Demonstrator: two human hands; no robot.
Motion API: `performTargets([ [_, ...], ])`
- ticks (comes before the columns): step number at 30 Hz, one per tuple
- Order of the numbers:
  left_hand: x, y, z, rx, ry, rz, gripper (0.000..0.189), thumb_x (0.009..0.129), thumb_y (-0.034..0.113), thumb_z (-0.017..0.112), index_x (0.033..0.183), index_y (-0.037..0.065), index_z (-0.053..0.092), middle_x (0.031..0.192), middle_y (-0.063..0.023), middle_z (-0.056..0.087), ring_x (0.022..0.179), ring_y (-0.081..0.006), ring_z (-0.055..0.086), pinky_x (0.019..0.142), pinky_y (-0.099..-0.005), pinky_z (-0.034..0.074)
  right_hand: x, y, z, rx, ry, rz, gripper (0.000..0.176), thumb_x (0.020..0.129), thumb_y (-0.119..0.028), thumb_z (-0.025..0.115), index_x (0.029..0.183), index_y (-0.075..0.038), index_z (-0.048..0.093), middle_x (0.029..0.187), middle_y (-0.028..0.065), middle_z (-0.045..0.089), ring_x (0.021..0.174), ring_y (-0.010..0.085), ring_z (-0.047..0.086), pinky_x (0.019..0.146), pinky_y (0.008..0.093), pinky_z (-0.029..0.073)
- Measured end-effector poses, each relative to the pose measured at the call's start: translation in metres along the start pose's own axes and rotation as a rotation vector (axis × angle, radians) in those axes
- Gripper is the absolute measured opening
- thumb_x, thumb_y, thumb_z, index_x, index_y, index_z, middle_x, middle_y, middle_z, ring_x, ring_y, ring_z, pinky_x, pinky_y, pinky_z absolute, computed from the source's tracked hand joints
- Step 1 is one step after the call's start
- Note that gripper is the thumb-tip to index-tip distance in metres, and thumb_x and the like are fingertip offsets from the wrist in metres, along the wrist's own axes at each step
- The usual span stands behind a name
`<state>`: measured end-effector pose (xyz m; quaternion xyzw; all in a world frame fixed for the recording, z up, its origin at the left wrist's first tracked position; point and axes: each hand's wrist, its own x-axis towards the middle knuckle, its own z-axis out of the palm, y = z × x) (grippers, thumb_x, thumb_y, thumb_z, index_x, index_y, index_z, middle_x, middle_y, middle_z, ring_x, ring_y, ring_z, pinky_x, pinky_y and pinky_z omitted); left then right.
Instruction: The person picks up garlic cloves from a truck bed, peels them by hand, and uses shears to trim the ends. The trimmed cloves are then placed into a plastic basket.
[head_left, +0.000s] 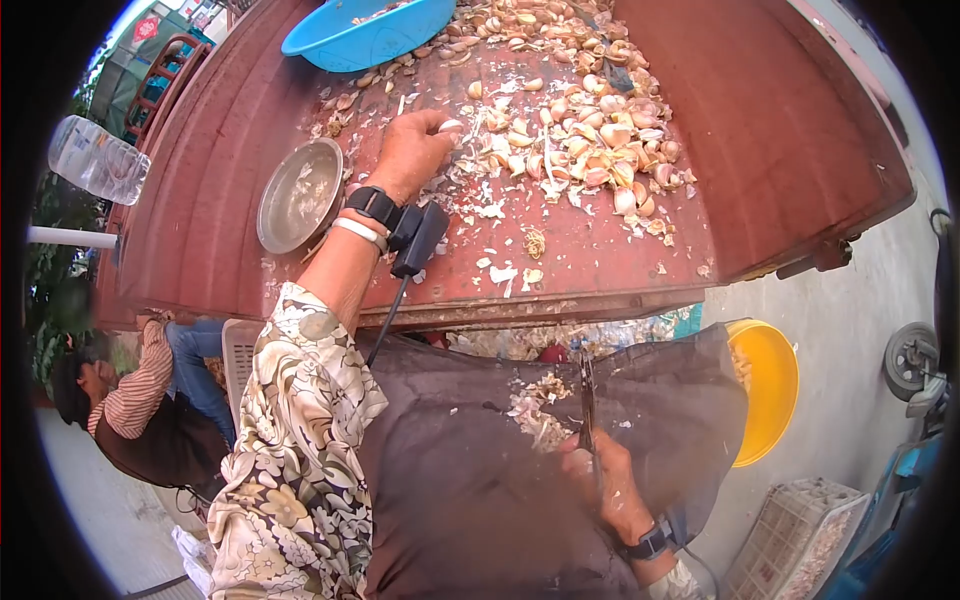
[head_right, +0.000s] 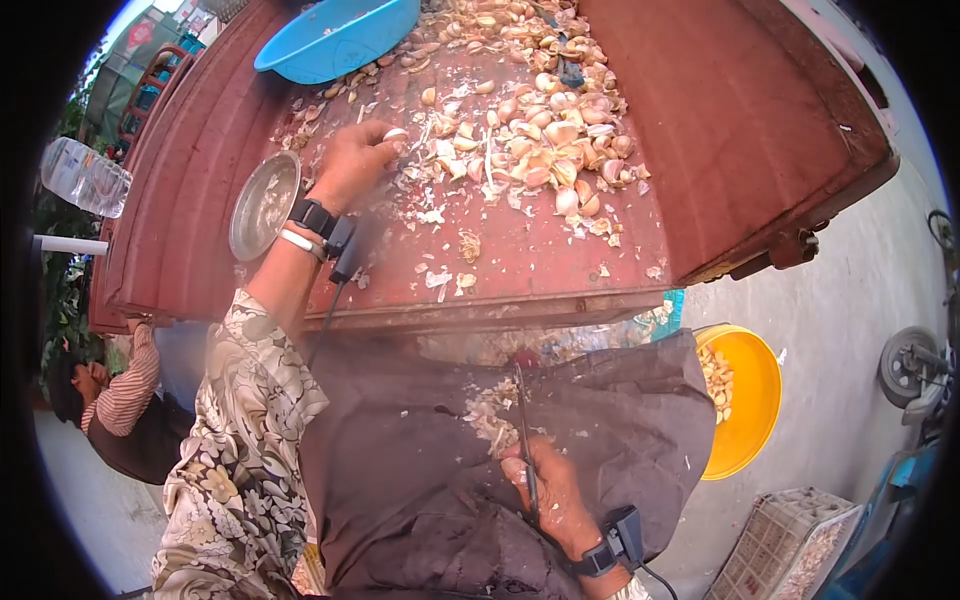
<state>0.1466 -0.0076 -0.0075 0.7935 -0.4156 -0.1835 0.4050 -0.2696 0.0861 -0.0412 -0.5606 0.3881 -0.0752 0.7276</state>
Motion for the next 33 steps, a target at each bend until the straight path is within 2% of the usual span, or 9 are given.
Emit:
performTargets([
  [2, -0.024, 0.003, -0.007, -0.480, -0.032, -0.154, 0.016, 0.085, 0.009, 0.063, 0.099, 0.001, 0.065, 0.083, -0.0046, 0.065, 0.068, -0.0130, 0.061, 0.062, -0.0240, 0.048, -0.001, -0.001, -0.001, -0.012, 0.006, -0.038, 0.030, 0.089, -0.029, 0.062, 0.095, 0.000, 0.059, 0.075, 0.0037, 0.058, 0.071, 0.0110, 0.051, 0.065, 0.0272, 0.044],
  [4, -0.057, 0.015, -0.010, -0.594, -0.104, -0.133, 0.015, 0.086, 0.007, 0.063, 0.100, 0.001, 0.065, 0.083, 0.0020, 0.063, 0.068, -0.0045, 0.055, 0.057, -0.0160, 0.041, -0.001, -0.002, 0.000, -0.031, 0.023, -0.089, 0.027, 0.090, -0.027, 0.061, 0.095, -0.001, 0.058, 0.075, 0.0033, 0.058, 0.069, 0.0098, 0.052, 0.063, 0.0254, 0.044],
  [8, -0.161, 0.072, 0.003, -0.475, -0.151, 0.072, 0.016, 0.084, 0.004, 0.064, 0.100, 0.001, 0.065, 0.081, 0.0014, 0.061, 0.070, -0.0071, 0.054, 0.061, -0.0218, 0.045, 0.001, -0.023, 0.006, 0.082, 0.094, -0.124, 0.031, 0.091, -0.030, 0.058, 0.096, 0.000, 0.058, 0.073, 0.0043, 0.057, 0.060, 0.0087, 0.051, 0.055, 0.0228, 0.042],
  [10, -0.202, 0.087, 0.009, -0.033, -0.093, 0.495, 0.018, 0.078, -0.003, 0.065, 0.096, 0.001, 0.063, 0.082, -0.0071, 0.060, 0.073, -0.0184, 0.059, 0.064, -0.0277, 0.046, 0.003, -0.036, 0.013, 0.329, 0.083, -0.140, 0.035, 0.091, -0.034, 0.059, 0.096, 0.001, 0.056, 0.071, 0.0063, 0.057, 0.057, 0.0100, 0.049, 0.052, 0.0243, 0.041],
  [12, -0.241, 0.099, 0.023, -0.053, -0.079, 0.532, 0.019, 0.076, -0.006, 0.064, 0.093, 0.002, 0.063, 0.084, -0.0097, 0.060, 0.072, -0.0228, 0.059, 0.064, -0.0308, 0.048, 0.000, -0.051, 0.022, 0.421, 0.063, -0.099, 0.037, 0.091, -0.037, 0.060, 0.095, 0.000, 0.056, 0.070, 0.0062, 0.056, 0.057, 0.0107, 0.048, 0.052, 0.0250, 0.042],
  [15, -0.283, 0.109, 0.033, -0.009, -0.129, 0.521, 0.023, 0.075, -0.010, 0.061, 0.093, 0.003, 0.063, 0.083, -0.0088, 0.058, 0.074, -0.0229, 0.061, 0.062, -0.0310, 0.048, -0.008, -0.056, 0.036, 0.541, 0.022, -0.098, 0.030, 0.089, -0.031, 0.063, 0.089, -0.001, 0.057, 0.068, 0.0045, 0.055, 0.055, 0.0099, 0.049, 0.050, 0.0241, 0.041],
  [22, -0.333, 0.106, 0.037, -0.668, -0.074, 0.147, 0.023, 0.075, -0.014, 0.058, 0.092, 0.001, 0.063, 0.085, -0.0090, 0.059, 0.074, -0.0198, 0.063, 0.062, -0.0291, 0.049, -0.030, -0.053, 0.045, 0.621, -0.053, -0.126, 0.017, 0.083, -0.016, 0.069, 0.084, -0.001, 0.060, 0.070, 0.0043, 0.059, 0.057, 0.0102, 0.053, 0.049, 0.0234, 0.040],
  [28, -0.348, 0.110, 0.026, -0.095, 0.103, 0.466, 0.019, 0.078, -0.011, 0.059, 0.093, 0.000, 0.063, 0.086, -0.0081, 0.059, 0.073, -0.0147, 0.060, 0.064, -0.0281, 0.050, -0.051, -0.058, 0.058, 0.346, 0.018, -0.177, 0.017, 0.079, -0.014, 0.071, 0.083, -0.002, 0.059, 0.070, 0.0047, 0.059, 0.058, 0.0116, 0.054, 0.052, 0.0247, 0.041],
  [33, -0.357, 0.096, 0.023, -0.603, -0.055, 0.199, 0.018, 0.080, -0.007, 0.061, 0.097, 0.000, 0.064, 0.090, -0.0037, 0.061, 0.073, -0.0117, 0.059, 0.066, -0.0258, 0.049, -0.057, -0.061, 0.056, 0.605, -0.179, -0.196, 0.014, 0.078, -0.008, 0.069, 0.086, -0.003, 0.058, 0.070, 0.0046, 0.058, 0.056, 0.0131, 0.053, 0.054, 0.0260, 0.042],
])
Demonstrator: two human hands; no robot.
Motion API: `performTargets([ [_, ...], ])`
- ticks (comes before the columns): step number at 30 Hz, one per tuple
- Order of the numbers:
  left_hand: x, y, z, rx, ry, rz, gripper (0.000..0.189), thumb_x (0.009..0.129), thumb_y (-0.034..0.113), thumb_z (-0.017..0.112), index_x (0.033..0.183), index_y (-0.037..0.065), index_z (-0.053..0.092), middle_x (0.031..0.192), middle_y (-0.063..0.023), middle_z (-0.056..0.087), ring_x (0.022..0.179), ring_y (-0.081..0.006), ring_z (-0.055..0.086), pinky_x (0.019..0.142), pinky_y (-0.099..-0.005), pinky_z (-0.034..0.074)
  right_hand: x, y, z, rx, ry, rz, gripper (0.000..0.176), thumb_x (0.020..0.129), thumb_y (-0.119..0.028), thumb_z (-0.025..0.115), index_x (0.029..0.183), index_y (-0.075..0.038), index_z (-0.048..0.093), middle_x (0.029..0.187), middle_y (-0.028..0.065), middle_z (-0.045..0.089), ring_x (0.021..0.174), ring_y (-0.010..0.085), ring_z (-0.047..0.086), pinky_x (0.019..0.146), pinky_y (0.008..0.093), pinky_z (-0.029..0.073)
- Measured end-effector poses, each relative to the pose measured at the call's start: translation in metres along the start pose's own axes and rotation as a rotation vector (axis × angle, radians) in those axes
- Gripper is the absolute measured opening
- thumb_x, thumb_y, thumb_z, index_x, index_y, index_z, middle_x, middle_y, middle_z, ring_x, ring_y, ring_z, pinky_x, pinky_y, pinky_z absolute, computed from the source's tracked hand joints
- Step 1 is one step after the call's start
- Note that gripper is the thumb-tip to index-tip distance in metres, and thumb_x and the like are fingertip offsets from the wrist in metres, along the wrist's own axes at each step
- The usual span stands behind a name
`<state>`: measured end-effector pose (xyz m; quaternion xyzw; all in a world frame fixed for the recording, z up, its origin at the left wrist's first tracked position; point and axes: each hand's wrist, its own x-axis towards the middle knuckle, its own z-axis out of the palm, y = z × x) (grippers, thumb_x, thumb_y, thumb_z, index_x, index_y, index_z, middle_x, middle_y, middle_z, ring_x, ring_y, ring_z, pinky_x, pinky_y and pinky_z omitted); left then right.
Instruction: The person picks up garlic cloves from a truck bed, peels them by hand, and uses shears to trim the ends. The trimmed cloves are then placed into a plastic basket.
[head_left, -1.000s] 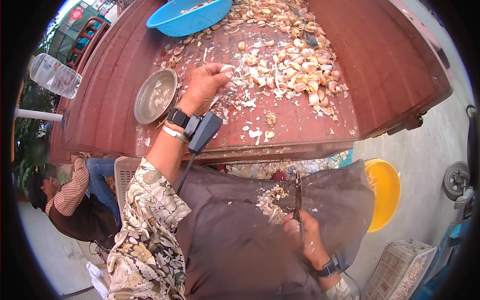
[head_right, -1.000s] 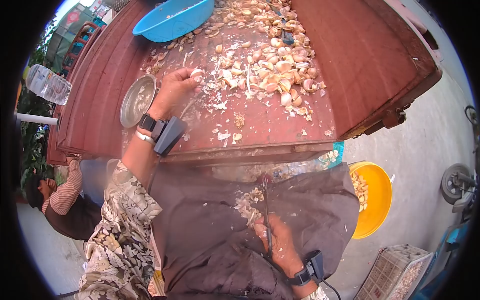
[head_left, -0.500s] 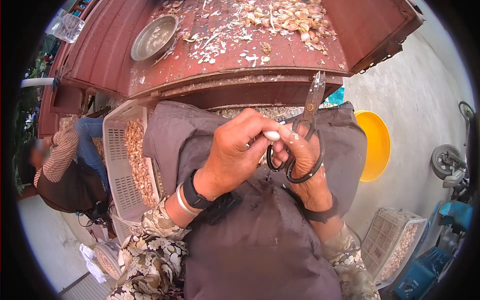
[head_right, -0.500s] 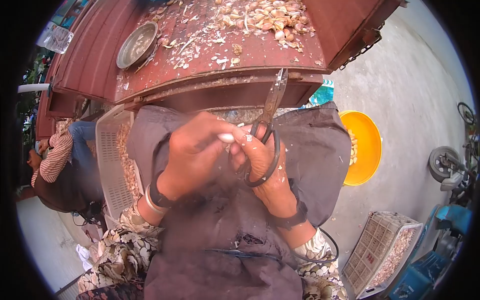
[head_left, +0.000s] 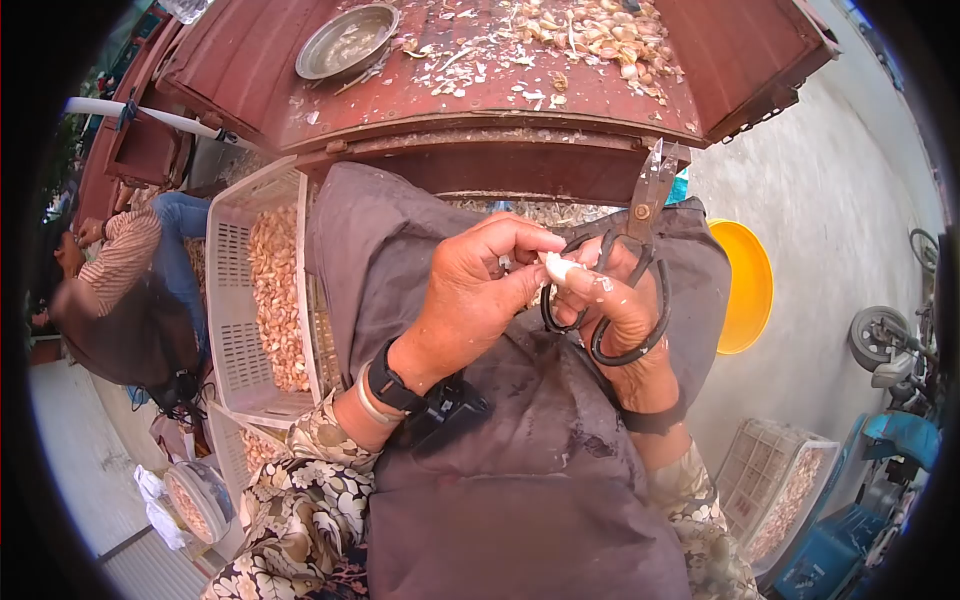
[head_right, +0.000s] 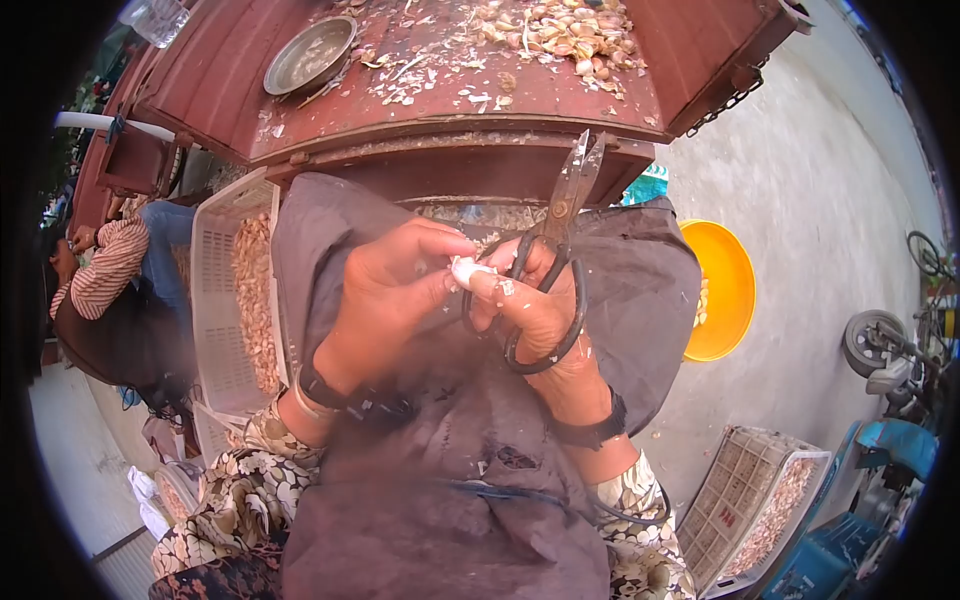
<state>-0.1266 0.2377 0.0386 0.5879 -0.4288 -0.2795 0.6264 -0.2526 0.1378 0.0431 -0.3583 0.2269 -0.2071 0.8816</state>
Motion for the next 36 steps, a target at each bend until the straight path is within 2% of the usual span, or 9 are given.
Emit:
performTargets([
  [10, -0.016, 0.004, -0.015, -0.386, 0.098, -0.319, 0.014, 0.089, 0.007, 0.059, 0.101, -0.001, 0.062, 0.093, -0.0062, 0.064, 0.080, -0.0120, 0.059, 0.075, -0.0266, 0.048, -0.006, 0.006, -0.015, 0.116, 0.084, -0.022, 0.011, 0.079, -0.005, 0.066, 0.087, -0.005, 0.058, 0.074, 0.0053, 0.059, 0.062, 0.0134, 0.053, 0.056, 0.0273, 0.044],
  [13, -0.022, 0.010, -0.037, -0.094, 0.314, 0.005, 0.015, 0.090, 0.008, 0.058, 0.102, -0.001, 0.061, 0.093, -0.0063, 0.063, 0.078, -0.0116, 0.058, 0.072, -0.0246, 0.047, -0.008, 0.006, -0.011, 0.096, 0.103, -0.043, 0.011, 0.079, -0.006, 0.067, 0.086, -0.005, 0.058, 0.073, 0.0056, 0.060, 0.060, 0.0136, 0.054, 0.055, 0.0274, 0.044],
  [19, -0.076, 0.009, -0.195, 0.499, 0.952, 0.105, 0.026, 0.090, 0.003, 0.055, 0.115, -0.001, 0.059, 0.082, -0.0050, 0.063, 0.072, -0.0104, 0.060, 0.066, -0.0228, 0.048, -0.005, 0.005, -0.003, -0.004, 0.109, -0.070, 0.015, 0.076, -0.008, 0.071, 0.084, -0.005, 0.058, 0.071, 0.0059, 0.060, 0.056, 0.0133, 0.055, 0.052, 0.0264, 0.043],
  [21, -0.103, -0.003, -0.250, 1.054, 1.015, -0.193, 0.034, 0.085, 0.000, 0.054, 0.118, 0.002, 0.060, 0.082, -0.0059, 0.064, 0.070, -0.0100, 0.060, 0.065, -0.0235, 0.049, -0.006, 0.004, -0.001, -0.100, 0.105, -0.064, 0.016, 0.075, -0.004, 0.070, 0.086, -0.005, 0.058, 0.079, 0.0069, 0.062, 0.060, 0.0134, 0.055, 0.054, 0.0264, 0.044],
  [24, -0.139, -0.053, -0.313, 1.511, 0.998, -0.169, 0.037, 0.080, -0.001, 0.053, 0.114, 0.004, 0.063, 0.081, -0.0067, 0.064, 0.069, -0.0098, 0.061, 0.063, -0.0242, 0.049, -0.005, 0.008, 0.004, -0.207, 0.123, -0.094, 0.019, 0.074, -0.005, 0.073, 0.085, -0.004, 0.057, 0.076, 0.0051, 0.061, 0.061, 0.0116, 0.055, 0.055, 0.0251, 0.044],
  [28, -0.143, -0.072, -0.317, 0.682, 1.108, -0.527, 0.024, 0.083, 0.000, 0.055, 0.105, -0.001, 0.065, 0.082, -0.0035, 0.064, 0.066, -0.0086, 0.056, 0.062, -0.0215, 0.046, -0.005, 0.015, 0.010, -0.420, 0.220, -0.252, 0.023, 0.073, -0.007, 0.077, 0.083, -0.003, 0.056, 0.074, 0.0031, 0.060, 0.060, 0.0093, 0.054, 0.055, 0.0242, 0.043],
  [31, -0.081, -0.002, -0.181, 0.257, 0.685, -0.208, 0.021, 0.087, 0.002, 0.059, 0.107, -0.001, 0.064, 0.088, -0.0016, 0.062, 0.075, -0.0080, 0.055, 0.069, -0.0202, 0.045, -0.003, 0.016, 0.013, -0.521, 0.198, -0.195, 0.024, 0.073, -0.008, 0.078, 0.082, -0.002, 0.056, 0.075, 0.0035, 0.061, 0.059, 0.0087, 0.053, 0.055, 0.0238, 0.043],
  [33, -0.055, 0.022, -0.103, 0.253, 0.271, 0.000, 0.030, 0.083, 0.003, 0.065, 0.113, 0.001, 0.062, 0.112, -0.0081, 0.057, 0.088, -0.0129, 0.058, 0.077, -0.0241, 0.047, -0.001, 0.013, 0.019, -0.460, 0.168, -0.056, 0.022, 0.075, -0.009, 0.076, 0.082, -0.002, 0.057, 0.076, 0.0039, 0.061, 0.059, 0.0093, 0.053, 0.055, 0.0240, 0.043],
  [36, -0.033, 0.033, -0.035, 0.481, -0.075, 0.248, 0.035, 0.077, 0.003, 0.071, 0.111, 0.003, 0.063, 0.111, -0.0131, 0.059, 0.096, -0.0211, 0.060, 0.078, -0.0280, 0.048, -0.001, 0.017, 0.014, -0.320, 0.078, 0.004, 0.019, 0.079, -0.013, 0.073, 0.085, -0.001, 0.059, 0.075, 0.0042, 0.062, 0.059, 0.0101, 0.054, 0.053, 0.0241, 0.043],
])
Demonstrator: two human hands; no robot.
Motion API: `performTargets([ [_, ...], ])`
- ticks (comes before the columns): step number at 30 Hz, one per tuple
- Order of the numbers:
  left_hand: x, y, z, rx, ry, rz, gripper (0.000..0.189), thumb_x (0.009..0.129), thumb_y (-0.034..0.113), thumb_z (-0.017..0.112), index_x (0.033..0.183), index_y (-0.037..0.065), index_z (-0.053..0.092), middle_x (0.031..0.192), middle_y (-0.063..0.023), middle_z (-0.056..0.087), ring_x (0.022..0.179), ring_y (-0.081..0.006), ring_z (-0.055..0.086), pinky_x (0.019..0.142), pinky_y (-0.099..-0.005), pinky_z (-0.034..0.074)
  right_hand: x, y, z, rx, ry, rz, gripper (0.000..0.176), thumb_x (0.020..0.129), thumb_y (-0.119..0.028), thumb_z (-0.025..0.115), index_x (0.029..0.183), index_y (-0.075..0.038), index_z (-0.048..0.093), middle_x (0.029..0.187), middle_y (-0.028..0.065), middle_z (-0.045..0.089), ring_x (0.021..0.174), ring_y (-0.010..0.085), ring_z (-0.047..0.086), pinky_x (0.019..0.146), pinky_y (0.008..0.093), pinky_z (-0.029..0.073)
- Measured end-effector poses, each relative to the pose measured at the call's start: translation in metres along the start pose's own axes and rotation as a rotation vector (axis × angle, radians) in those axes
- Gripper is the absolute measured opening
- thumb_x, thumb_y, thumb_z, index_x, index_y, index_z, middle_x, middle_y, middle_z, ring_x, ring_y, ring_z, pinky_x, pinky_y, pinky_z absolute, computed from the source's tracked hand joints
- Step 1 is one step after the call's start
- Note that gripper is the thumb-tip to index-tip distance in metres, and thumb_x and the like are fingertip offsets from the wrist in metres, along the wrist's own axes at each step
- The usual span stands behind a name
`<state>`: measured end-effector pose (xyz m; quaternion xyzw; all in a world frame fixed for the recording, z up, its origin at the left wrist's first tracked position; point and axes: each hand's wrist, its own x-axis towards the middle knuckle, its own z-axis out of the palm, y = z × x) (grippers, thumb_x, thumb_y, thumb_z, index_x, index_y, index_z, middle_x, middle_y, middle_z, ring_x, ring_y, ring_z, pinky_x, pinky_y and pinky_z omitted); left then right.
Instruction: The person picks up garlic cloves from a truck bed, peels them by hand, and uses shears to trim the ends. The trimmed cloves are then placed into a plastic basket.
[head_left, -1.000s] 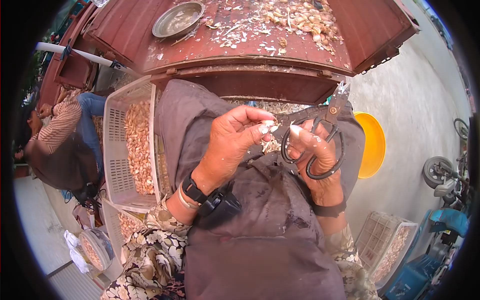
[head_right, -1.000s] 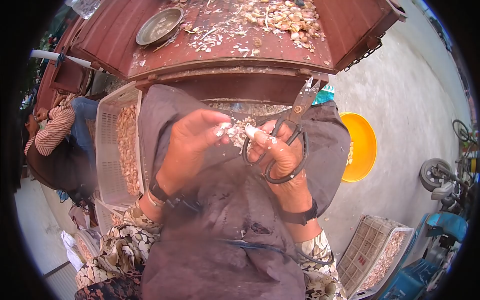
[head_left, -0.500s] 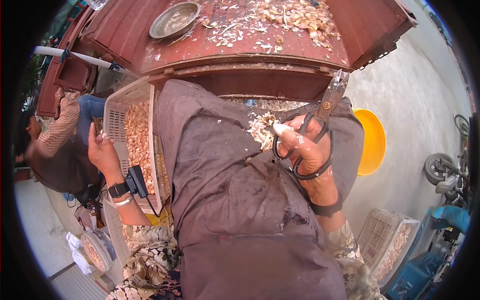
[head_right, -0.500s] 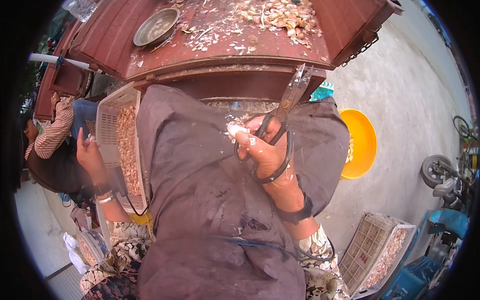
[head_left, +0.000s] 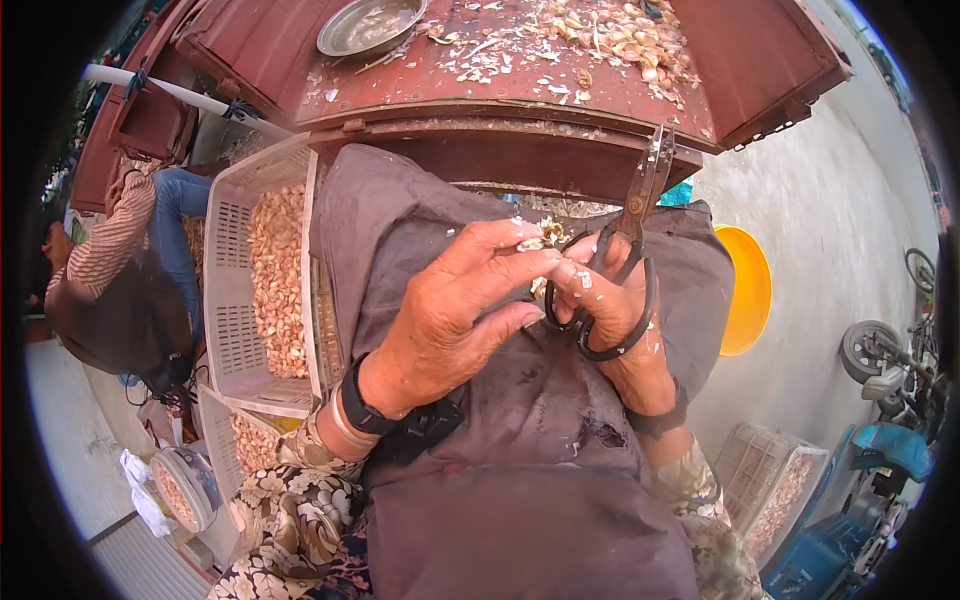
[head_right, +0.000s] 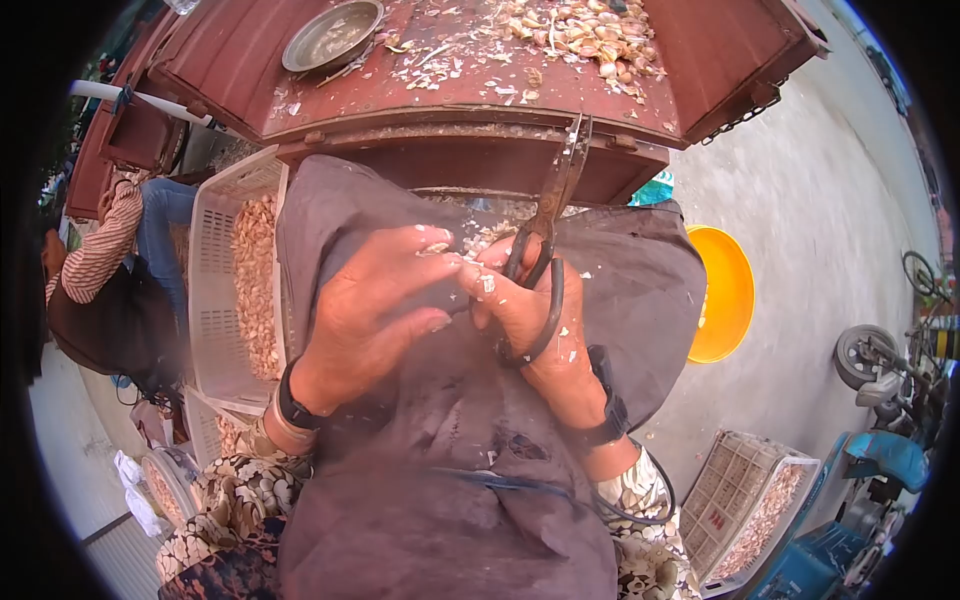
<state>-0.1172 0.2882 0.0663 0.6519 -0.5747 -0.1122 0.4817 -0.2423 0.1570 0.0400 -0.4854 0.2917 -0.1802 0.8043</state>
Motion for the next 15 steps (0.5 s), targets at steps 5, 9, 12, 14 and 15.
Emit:
performTargets([
  [5, 0.010, -0.006, 0.021, -0.332, 0.089, -0.176, 0.016, 0.083, 0.002, 0.066, 0.098, -0.001, 0.064, 0.084, -0.0065, 0.062, 0.075, -0.0127, 0.060, 0.067, -0.0247, 0.049, -0.011, -0.003, -0.002, 0.115, -0.037, -0.036, 0.023, 0.086, -0.022, 0.061, 0.092, 0.000, 0.058, 0.075, 0.0069, 0.057, 0.061, 0.0118, 0.053, 0.051, 0.0255, 0.045],
  [9, 0.001, -0.019, 0.027, -0.982, 0.111, -0.522, 0.018, 0.089, 0.010, 0.062, 0.104, -0.001, 0.061, 0.089, -0.0061, 0.062, 0.075, -0.0113, 0.058, 0.067, -0.0235, 0.048, -0.016, -0.008, -0.005, -0.146, 0.051, -0.056, 0.026, 0.082, -0.024, 0.067, 0.089, -0.001, 0.058, 0.075, 0.0062, 0.058, 0.059, 0.0122, 0.051, 0.053, 0.0270, 0.043],
  [12, -0.003, -0.031, 0.022, -1.369, 0.150, -0.652, 0.021, 0.091, 0.011, 0.057, 0.109, 0.002, 0.060, 0.098, -0.0077, 0.062, 0.077, -0.0126, 0.056, 0.072, -0.0253, 0.046, -0.021, 0.003, -0.017, -0.636, 0.068, -0.286, 0.032, 0.075, -0.025, 0.074, 0.086, -0.001, 0.056, 0.074, 0.0062, 0.055, 0.060, 0.0161, 0.050, 0.055, 0.0305, 0.043],
  [14, -0.004, -0.033, 0.020, -1.452, 0.151, -0.641, 0.022, 0.091, 0.010, 0.056, 0.111, 0.003, 0.060, 0.102, -0.0083, 0.062, 0.079, -0.0133, 0.055, 0.074, -0.0261, 0.046, -0.023, 0.005, -0.023, -0.991, 0.025, -0.483, 0.042, 0.067, -0.029, 0.080, 0.087, 0.000, 0.055, 0.076, 0.0090, 0.051, 0.065, 0.0234, 0.051, 0.057, 0.0337, 0.043],
  [15, -0.005, -0.033, 0.021, -1.453, 0.145, -0.619, 0.022, 0.091, 0.010, 0.056, 0.112, 0.003, 0.060, 0.102, -0.0081, 0.062, 0.080, -0.0133, 0.055, 0.073, -0.0259, 0.046, -0.023, 0.008, -0.023, -0.993, 0.020, -0.485, 0.043, 0.067, -0.030, 0.080, 0.087, -0.001, 0.055, 0.076, 0.0093, 0.051, 0.065, 0.0245, 0.051, 0.058, 0.0343, 0.044],
])
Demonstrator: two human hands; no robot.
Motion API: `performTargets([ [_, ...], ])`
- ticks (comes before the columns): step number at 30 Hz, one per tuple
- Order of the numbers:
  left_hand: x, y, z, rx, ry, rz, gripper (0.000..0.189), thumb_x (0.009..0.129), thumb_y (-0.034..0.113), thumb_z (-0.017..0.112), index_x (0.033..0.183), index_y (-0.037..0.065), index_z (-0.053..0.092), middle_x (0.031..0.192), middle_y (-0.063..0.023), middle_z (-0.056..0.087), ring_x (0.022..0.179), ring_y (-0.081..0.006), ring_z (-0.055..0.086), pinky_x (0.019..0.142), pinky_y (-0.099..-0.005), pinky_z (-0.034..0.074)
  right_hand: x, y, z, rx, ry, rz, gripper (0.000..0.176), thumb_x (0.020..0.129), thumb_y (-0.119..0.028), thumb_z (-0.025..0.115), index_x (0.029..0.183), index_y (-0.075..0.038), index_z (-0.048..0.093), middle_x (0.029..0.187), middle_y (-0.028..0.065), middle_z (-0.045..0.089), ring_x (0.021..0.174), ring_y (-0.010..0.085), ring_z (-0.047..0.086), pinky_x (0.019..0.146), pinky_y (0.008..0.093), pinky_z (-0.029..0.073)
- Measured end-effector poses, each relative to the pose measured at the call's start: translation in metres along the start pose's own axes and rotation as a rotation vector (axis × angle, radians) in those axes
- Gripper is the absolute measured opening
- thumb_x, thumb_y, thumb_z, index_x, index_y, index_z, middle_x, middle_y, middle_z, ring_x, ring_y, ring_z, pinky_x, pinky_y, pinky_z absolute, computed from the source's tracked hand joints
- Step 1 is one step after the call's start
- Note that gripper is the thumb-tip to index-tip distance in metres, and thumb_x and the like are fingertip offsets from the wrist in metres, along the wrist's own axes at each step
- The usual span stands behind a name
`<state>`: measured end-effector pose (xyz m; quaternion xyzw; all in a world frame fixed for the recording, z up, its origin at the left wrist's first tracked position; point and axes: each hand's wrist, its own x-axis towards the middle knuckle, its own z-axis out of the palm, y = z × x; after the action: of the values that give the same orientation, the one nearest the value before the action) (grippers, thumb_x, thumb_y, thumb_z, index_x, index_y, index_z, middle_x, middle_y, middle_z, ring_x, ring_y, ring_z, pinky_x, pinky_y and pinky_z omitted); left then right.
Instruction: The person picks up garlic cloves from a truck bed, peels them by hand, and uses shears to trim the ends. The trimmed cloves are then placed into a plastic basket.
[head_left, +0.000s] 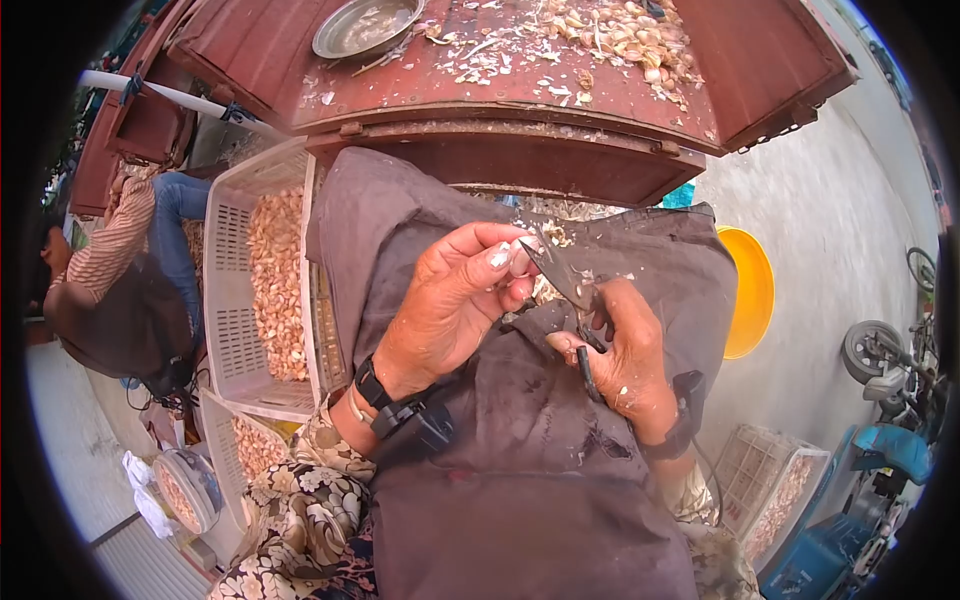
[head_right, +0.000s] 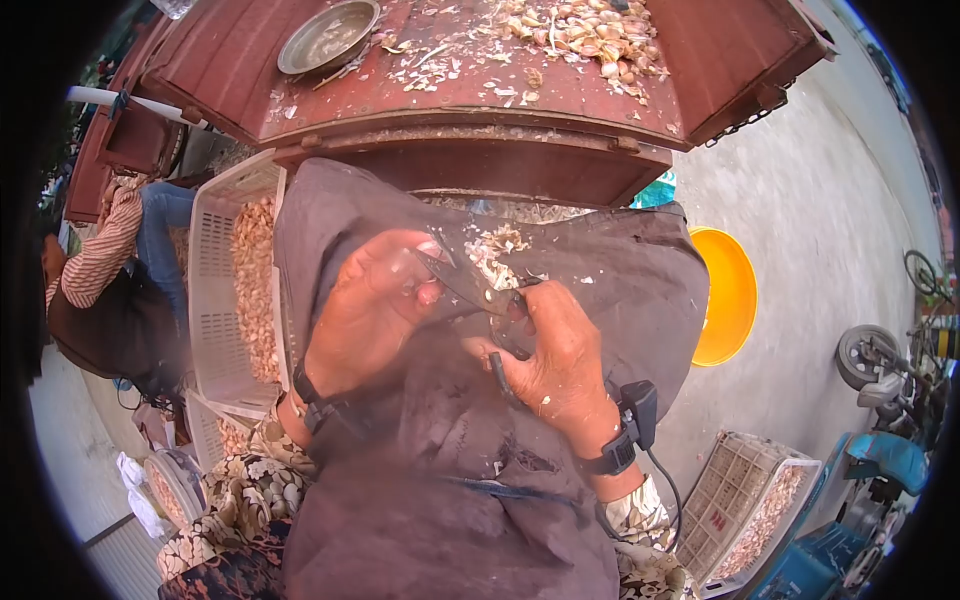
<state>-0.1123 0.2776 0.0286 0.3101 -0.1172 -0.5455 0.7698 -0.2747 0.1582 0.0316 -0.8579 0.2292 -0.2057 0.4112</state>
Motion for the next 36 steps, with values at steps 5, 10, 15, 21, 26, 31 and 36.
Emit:
performTargets([
  [5, -0.002, -0.002, 0.004, 0.056, -0.001, 0.057, 0.022, 0.093, 0.014, 0.057, 0.110, 0.000, 0.057, 0.092, -0.0076, 0.062, 0.079, -0.0116, 0.058, 0.072, -0.0249, 0.048, -0.001, 0.008, 0.005, -0.048, 0.024, -0.069, 0.050, 0.067, -0.039, 0.079, 0.089, -0.001, 0.055, 0.077, 0.0108, 0.053, 0.069, 0.0296, 0.053, 0.059, 0.0376, 0.044],
  [10, -0.005, 0.001, -0.001, 0.100, -0.004, 0.061, 0.022, 0.093, 0.014, 0.057, 0.110, 0.000, 0.058, 0.092, -0.0066, 0.062, 0.079, -0.0118, 0.057, 0.071, -0.0263, 0.047, -0.002, 0.005, 0.003, -0.029, -0.055, -0.027, 0.053, 0.070, -0.045, 0.076, 0.087, 0.000, 0.054, 0.074, 0.0121, 0.052, 0.067, 0.0318, 0.053, 0.058, 0.0390, 0.044],
  [15, -0.005, 0.001, -0.001, 0.124, -0.015, 0.076, 0.023, 0.093, 0.015, 0.058, 0.109, -0.001, 0.058, 0.091, -0.0066, 0.062, 0.078, -0.0112, 0.057, 0.072, -0.0262, 0.047, -0.004, 0.002, -0.002, -0.009, -0.159, 0.038, 0.054, 0.072, -0.049, 0.074, 0.082, -0.001, 0.053, 0.064, 0.0110, 0.049, 0.058, 0.0308, 0.051, 0.053, 0.0383, 0.043],
  [21, -0.006, 0.001, 0.001, 0.274, 0.020, 0.128, 0.021, 0.090, 0.011, 0.063, 0.106, -0.002, 0.059, 0.090, -0.0073, 0.063, 0.075, -0.0090, 0.057, 0.068, -0.0230, 0.048, -0.003, -0.005, -0.005, -0.008, -0.136, 0.007, 0.054, 0.072, -0.050, 0.073, 0.077, -0.001, 0.050, 0.061, 0.0118, 0.048, 0.053, 0.0292, 0.050, 0.050, 0.0379, 0.042],
  [26, -0.004, 0.000, -0.002, 0.334, 0.079, 0.131, 0.017, 0.090, 0.009, 0.061, 0.103, -0.002, 0.060, 0.089, -0.0072, 0.065, 0.073, -0.0079, 0.057, 0.066, -0.0210, 0.048, -0.005, 0.004, -0.006, -0.003, -0.182, 0.005, 0.053, 0.072, -0.048, 0.074, 0.076, 0.000, 0.052, 0.058, 0.0128, 0.046, 0.051, 0.0298, 0.045, 0.049, 0.0356, 0.040],
  [31, -0.005, 0.004, -0.002, 0.312, 0.122, 0.128, 0.017, 0.090, 0.016, 0.061, 0.099, 0.001, 0.062, 0.087, -0.0067, 0.061, 0.071, -0.0092, 0.050, 0.067, -0.0228, 0.041, -0.013, 0.020, 0.009, 0.523, -0.200, 0.326, 0.039, 0.081, -0.036, 0.072, 0.075, -0.002, 0.054, 0.056, 0.0024, 0.049, 0.047, 0.0122, 0.040, 0.044, 0.0253, 0.033],
  [36, -0.039, 0.083, -0.063, 0.738, 0.626, 0.643, 0.024, 0.091, 0.014, 0.062, 0.108, -0.003, 0.064, 0.091, -0.0051, 0.063, 0.072, -0.0084, 0.050, 0.064, -0.0209, 0.041, -0.009, 0.029, 0.004, 0.715, -0.137, 0.548, 0.020, 0.087, -0.022, 0.065, 0.079, -0.006, 0.056, 0.060, -0.0039, 0.051, 0.048, 0.0013, 0.042, 0.044, 0.0180, 0.031],
])
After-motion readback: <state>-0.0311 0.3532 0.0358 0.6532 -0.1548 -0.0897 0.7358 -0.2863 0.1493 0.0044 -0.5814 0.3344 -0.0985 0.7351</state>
